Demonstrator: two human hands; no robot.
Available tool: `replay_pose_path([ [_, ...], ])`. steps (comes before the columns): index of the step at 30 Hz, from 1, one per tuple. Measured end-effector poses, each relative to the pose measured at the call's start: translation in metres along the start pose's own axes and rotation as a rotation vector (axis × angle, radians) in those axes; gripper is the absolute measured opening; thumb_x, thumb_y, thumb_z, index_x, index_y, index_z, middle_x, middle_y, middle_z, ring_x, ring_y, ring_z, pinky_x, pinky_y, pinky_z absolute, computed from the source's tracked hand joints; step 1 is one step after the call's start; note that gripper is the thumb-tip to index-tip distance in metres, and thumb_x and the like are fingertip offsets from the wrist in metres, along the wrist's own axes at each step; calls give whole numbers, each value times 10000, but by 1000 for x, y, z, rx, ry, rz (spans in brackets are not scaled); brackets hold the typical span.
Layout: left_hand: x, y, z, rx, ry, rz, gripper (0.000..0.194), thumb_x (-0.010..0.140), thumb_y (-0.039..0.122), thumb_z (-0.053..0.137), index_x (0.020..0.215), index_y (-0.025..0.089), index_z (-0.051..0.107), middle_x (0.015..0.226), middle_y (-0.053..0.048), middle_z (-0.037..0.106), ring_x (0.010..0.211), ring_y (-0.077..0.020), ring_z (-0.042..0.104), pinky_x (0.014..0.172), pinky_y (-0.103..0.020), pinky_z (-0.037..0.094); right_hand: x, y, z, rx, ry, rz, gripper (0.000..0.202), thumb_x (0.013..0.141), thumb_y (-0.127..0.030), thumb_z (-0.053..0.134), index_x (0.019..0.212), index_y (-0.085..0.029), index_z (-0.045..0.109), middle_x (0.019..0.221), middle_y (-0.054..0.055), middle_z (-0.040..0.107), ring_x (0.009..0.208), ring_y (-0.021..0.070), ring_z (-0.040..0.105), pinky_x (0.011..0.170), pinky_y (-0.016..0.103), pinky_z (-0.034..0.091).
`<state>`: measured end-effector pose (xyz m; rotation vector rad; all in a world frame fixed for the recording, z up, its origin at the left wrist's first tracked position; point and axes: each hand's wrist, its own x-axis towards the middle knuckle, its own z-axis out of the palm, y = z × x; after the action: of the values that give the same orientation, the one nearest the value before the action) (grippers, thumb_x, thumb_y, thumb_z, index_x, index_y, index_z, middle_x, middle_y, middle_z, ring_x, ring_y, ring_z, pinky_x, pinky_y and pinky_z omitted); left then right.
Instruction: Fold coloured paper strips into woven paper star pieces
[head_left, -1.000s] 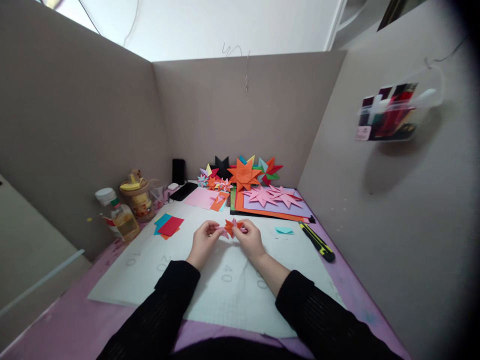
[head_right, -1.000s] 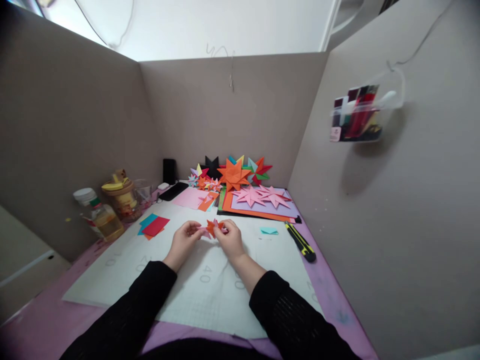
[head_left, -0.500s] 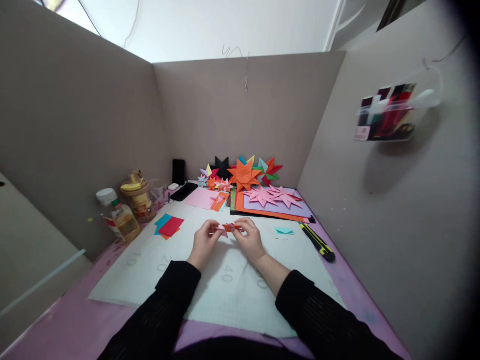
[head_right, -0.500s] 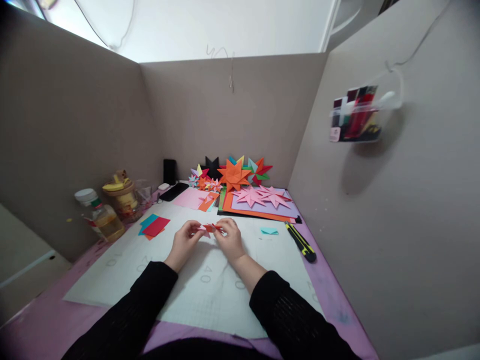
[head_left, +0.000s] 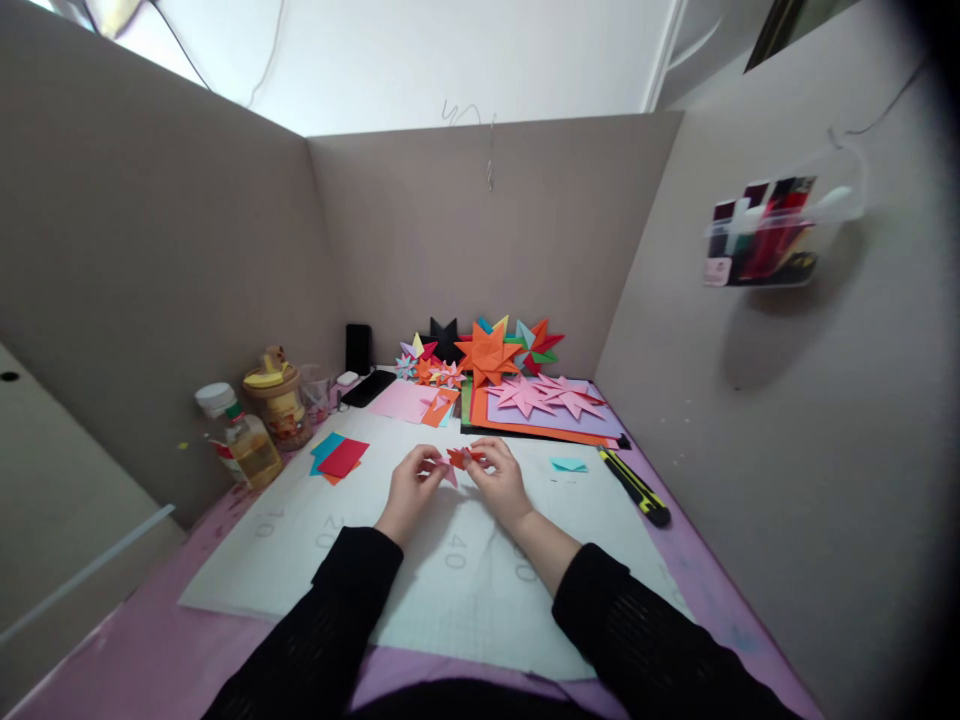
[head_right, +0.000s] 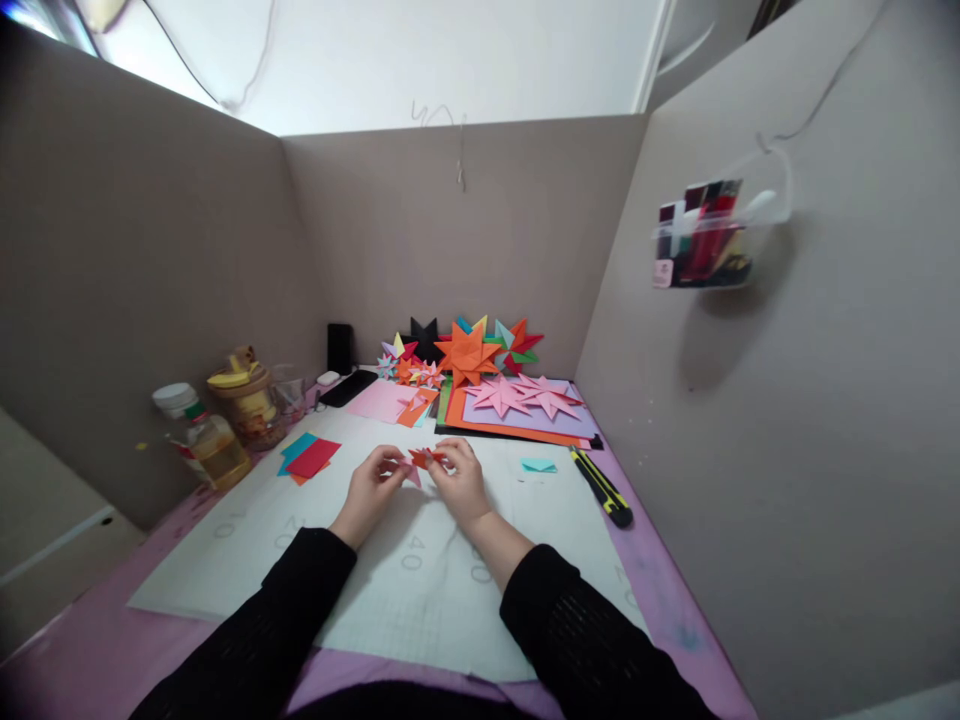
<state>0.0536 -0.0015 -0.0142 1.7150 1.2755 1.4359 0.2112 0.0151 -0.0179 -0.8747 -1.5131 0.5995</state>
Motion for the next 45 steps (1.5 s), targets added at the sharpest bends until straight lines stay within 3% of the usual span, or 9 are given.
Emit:
replay_pose_path([
  [16, 1, 7, -2, 5, 2, 5, 127, 736, 269, 587, 808, 166, 586, 791, -22, 602, 675, -119, 568, 609, -217, 456, 0, 0, 0, 29, -43, 25, 127, 741, -316, 603, 773, -213, 670, 925, 60, 535, 827, 165, 561, 645, 270, 499],
  [23, 2, 13, -3, 29, 8, -15, 142, 736, 300, 583, 741, 159, 574, 721, -9, 579, 653, -119, 536, 600, -217, 425, 1, 1, -1, 19, 37, 63, 112, 748, -261, 566, 792, -203, 651, 924, 58, 538, 817, 164, 561, 627, 264, 496],
  [31, 2, 10, -5, -54, -1, -134, 194, 702, 338, 619, 724, 153, 563, 634, 14, 571, 582, -108, 508, 554, -210, 394, 2, 8, 0, 51, 110, 100, 124, 742, -291, 565, 779, -191, 628, 902, 62, 550, 813, 171, 559, 607, 266, 491],
  [45, 3, 16, -4, -110, -9, -151, 222, 669, 346, 650, 707, 139, 578, 653, -10, 606, 573, -106, 526, 546, -216, 413, 1, 5, -1, 45, 87, 109, 126, 756, -295, 561, 782, -192, 627, 908, 59, 541, 831, 171, 555, 631, 268, 495],
])
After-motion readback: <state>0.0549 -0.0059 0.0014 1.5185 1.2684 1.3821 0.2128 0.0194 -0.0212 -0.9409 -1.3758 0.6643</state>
